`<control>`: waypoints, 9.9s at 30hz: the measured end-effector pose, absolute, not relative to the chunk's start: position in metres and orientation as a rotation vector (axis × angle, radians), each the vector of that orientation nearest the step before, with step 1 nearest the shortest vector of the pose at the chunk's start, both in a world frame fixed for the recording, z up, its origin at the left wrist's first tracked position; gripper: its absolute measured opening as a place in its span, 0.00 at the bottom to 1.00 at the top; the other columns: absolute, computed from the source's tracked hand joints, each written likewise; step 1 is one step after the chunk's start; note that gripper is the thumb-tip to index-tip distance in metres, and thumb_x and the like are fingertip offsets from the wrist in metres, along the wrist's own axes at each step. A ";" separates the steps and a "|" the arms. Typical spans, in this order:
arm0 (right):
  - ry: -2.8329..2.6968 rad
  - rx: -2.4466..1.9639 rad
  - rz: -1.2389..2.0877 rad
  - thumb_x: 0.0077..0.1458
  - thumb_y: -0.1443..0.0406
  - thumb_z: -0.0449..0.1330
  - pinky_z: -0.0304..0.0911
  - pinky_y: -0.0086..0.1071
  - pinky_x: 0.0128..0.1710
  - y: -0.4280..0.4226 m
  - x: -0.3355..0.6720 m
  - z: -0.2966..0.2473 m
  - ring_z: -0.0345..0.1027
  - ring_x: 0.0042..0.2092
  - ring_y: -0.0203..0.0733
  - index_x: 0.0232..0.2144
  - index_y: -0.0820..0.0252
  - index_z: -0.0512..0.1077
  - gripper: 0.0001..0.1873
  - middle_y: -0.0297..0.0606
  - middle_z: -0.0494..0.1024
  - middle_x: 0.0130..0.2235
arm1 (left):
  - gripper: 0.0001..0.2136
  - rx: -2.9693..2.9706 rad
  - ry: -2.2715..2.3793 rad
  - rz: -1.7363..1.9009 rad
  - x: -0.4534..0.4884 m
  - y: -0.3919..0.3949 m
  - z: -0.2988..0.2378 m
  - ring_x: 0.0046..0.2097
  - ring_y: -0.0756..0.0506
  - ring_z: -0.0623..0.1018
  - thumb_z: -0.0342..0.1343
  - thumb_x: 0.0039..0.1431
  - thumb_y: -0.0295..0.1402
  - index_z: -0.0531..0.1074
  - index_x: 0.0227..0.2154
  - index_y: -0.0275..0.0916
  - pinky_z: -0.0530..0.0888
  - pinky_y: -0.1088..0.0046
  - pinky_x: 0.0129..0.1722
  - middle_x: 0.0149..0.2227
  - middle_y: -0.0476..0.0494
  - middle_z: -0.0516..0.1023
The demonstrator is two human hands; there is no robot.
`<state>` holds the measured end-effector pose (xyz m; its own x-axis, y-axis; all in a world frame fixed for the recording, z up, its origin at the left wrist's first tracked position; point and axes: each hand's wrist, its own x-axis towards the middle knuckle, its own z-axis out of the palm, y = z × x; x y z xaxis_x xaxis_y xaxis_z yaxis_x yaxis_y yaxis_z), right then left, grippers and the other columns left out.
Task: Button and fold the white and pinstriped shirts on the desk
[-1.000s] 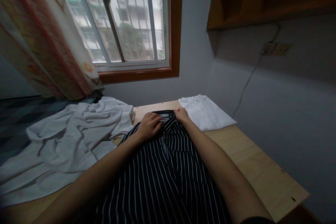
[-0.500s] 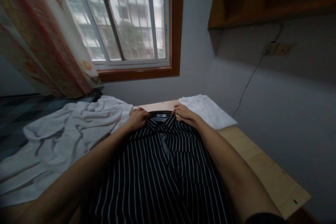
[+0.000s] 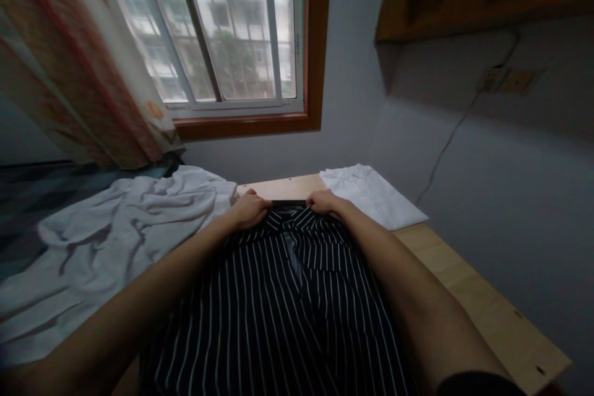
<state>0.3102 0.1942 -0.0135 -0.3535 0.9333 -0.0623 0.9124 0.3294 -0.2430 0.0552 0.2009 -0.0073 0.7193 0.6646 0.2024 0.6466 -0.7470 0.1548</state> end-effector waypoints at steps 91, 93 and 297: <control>-2.251 -1.332 0.225 0.55 0.67 0.59 0.60 0.50 0.56 -0.049 0.297 -0.019 0.63 0.57 0.51 0.49 0.58 0.71 0.18 0.46 0.70 0.55 | 0.20 2.261 1.864 0.588 -0.026 0.020 -0.023 0.38 0.40 0.78 0.51 0.58 0.49 0.71 0.42 0.38 0.73 0.64 0.34 0.38 0.37 0.79; -2.254 -1.307 0.232 0.55 0.67 0.59 0.61 0.49 0.56 -0.041 0.287 -0.018 0.63 0.56 0.50 0.49 0.58 0.71 0.18 0.46 0.70 0.55 | 0.16 2.312 1.786 0.359 -0.027 0.019 -0.032 0.34 0.41 0.78 0.50 0.59 0.48 0.71 0.35 0.40 0.71 0.67 0.30 0.33 0.40 0.79; -2.001 -2.044 -0.016 0.54 0.68 0.56 0.63 0.37 0.42 0.152 0.227 -0.044 0.73 0.43 0.51 0.34 0.65 0.78 0.10 0.54 0.79 0.39 | 0.05 1.986 1.720 0.982 0.104 0.166 -0.065 0.40 0.45 0.77 0.59 0.57 0.32 0.79 0.34 0.41 0.69 0.70 0.43 0.36 0.46 0.82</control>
